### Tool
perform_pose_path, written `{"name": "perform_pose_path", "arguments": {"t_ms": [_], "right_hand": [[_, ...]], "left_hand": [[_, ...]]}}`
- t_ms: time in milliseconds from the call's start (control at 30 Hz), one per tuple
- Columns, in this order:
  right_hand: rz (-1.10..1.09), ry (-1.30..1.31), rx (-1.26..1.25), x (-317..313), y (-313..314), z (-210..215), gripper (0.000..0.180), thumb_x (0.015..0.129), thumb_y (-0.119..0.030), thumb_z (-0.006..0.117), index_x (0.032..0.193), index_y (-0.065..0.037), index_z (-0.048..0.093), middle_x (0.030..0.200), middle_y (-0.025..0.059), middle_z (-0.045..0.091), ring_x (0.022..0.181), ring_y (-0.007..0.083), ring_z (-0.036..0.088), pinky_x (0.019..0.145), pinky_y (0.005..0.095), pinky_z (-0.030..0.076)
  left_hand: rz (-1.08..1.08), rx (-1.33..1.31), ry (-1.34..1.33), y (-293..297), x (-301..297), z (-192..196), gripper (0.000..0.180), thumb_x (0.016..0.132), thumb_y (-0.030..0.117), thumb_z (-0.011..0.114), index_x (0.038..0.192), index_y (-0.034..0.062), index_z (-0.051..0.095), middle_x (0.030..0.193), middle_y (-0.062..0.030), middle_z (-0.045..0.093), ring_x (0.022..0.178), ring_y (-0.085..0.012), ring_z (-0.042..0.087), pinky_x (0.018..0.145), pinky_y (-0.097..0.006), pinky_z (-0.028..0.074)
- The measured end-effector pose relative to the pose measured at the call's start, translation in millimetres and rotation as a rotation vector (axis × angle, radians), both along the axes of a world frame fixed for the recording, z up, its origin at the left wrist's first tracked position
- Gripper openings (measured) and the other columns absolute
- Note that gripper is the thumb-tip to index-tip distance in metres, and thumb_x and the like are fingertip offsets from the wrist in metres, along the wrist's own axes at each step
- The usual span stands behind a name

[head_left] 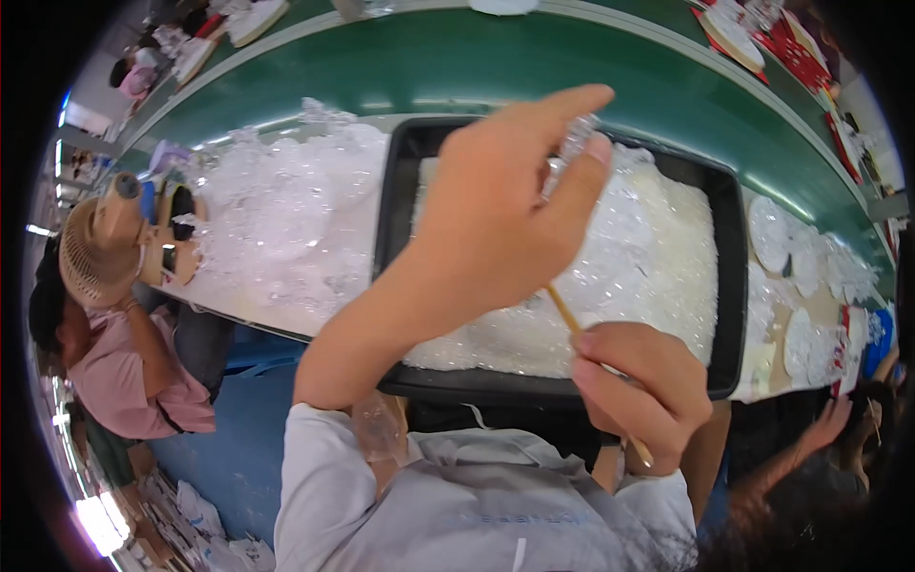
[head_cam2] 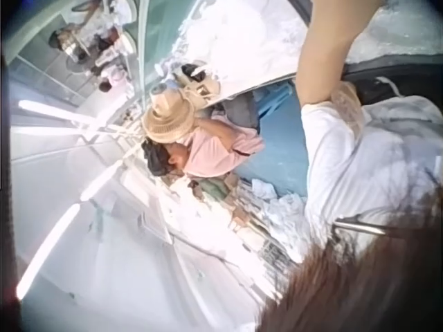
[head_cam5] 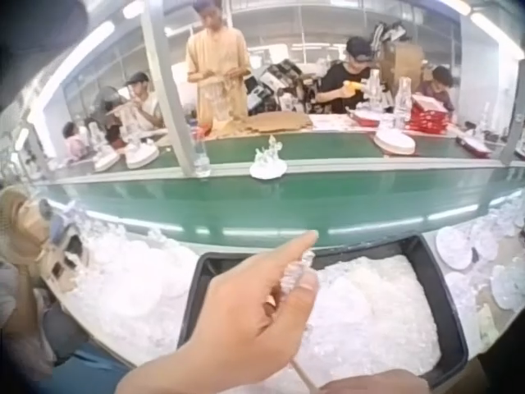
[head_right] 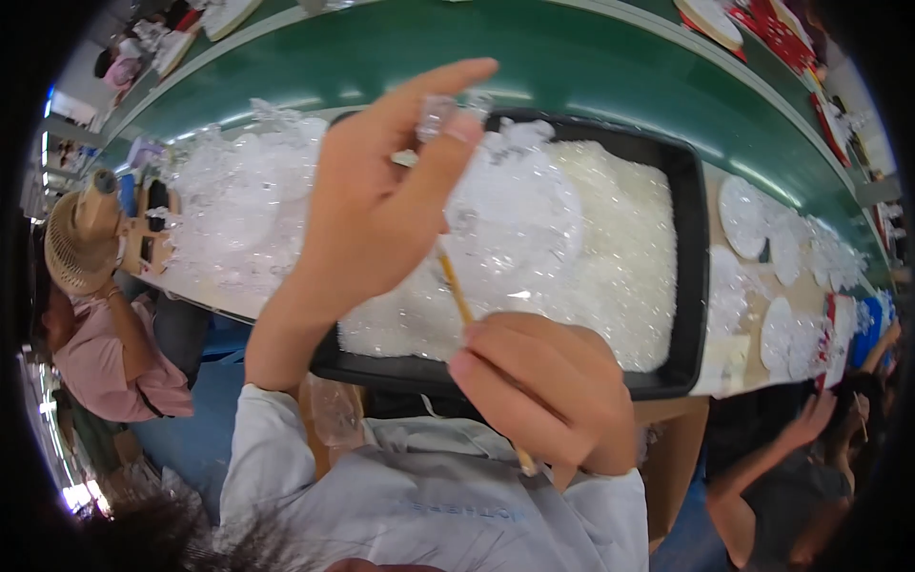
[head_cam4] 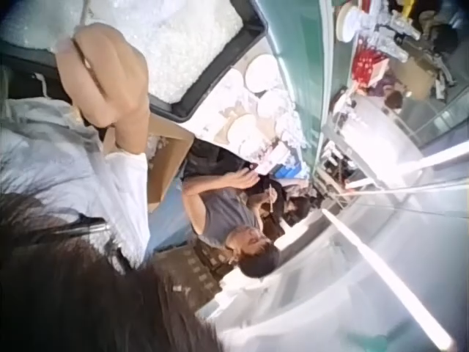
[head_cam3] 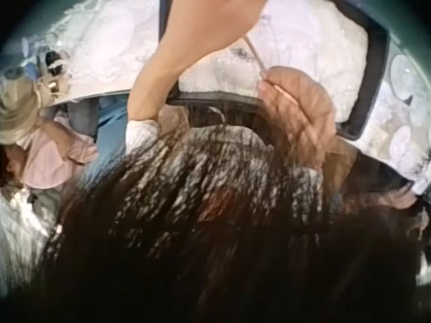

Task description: Applying decorative granules to light fixture components using a brush and adhesive.

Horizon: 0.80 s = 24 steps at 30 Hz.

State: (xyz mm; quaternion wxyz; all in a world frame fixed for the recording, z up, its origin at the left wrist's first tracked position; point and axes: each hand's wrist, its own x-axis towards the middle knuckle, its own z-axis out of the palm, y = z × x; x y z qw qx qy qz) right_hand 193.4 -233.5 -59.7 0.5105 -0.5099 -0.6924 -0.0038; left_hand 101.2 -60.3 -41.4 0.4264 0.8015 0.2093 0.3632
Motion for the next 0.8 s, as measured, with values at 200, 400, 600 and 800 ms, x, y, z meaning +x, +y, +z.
{"name": "perform_pose_path", "arguments": {"t_ms": [200,400,600,800], "right_hand": [[-0.039,-0.127,0.111,2,-5,-1,0.015,0.088,-0.008,0.064,0.099,0.000,0.058,0.083,0.0215,0.063,0.062,0.0314,0.062,0.052,0.0354,0.054],[-0.167,-0.042,0.368,5,-8,-25,0.009,0.088,-0.003,0.065,0.091,0.002,0.058,0.072,0.0189,0.059,0.056,0.0296,0.060,0.051,0.0361,0.053],[-0.137,-0.129,0.517,16,17,-21,0.012,0.089,-0.008,0.065,0.086,0.001,0.057,0.070,0.0157,0.056,0.049,0.0242,0.055,0.040,0.0309,0.047],[-0.255,-0.024,0.570,43,43,-55,0.018,0.087,-0.012,0.067,0.081,0.002,0.057,0.067,0.0151,0.054,0.049,0.0251,0.055,0.038,0.0310,0.044]], "left_hand": [[0.067,0.261,-0.153,4,4,-6,0.019,0.085,0.010,0.063,0.103,0.0050,0.060,0.089,-0.0154,0.064,0.088,-0.0353,0.063,0.075,-0.044,0.050],[0.054,0.470,-0.062,4,26,-30,0.017,0.086,0.014,0.061,0.093,-0.0004,0.055,0.085,-0.0159,0.053,0.078,-0.0321,0.056,0.068,-0.044,0.046],[-0.039,0.340,0.053,5,23,-16,0.028,0.089,0.022,0.063,0.098,-0.0039,0.055,0.089,-0.0207,0.052,0.078,-0.0314,0.056,0.070,-0.041,0.047],[-0.075,0.367,0.076,12,34,-28,0.032,0.090,0.021,0.062,0.101,-0.0079,0.056,0.093,-0.0237,0.053,0.082,-0.0323,0.056,0.071,-0.040,0.046]]}}
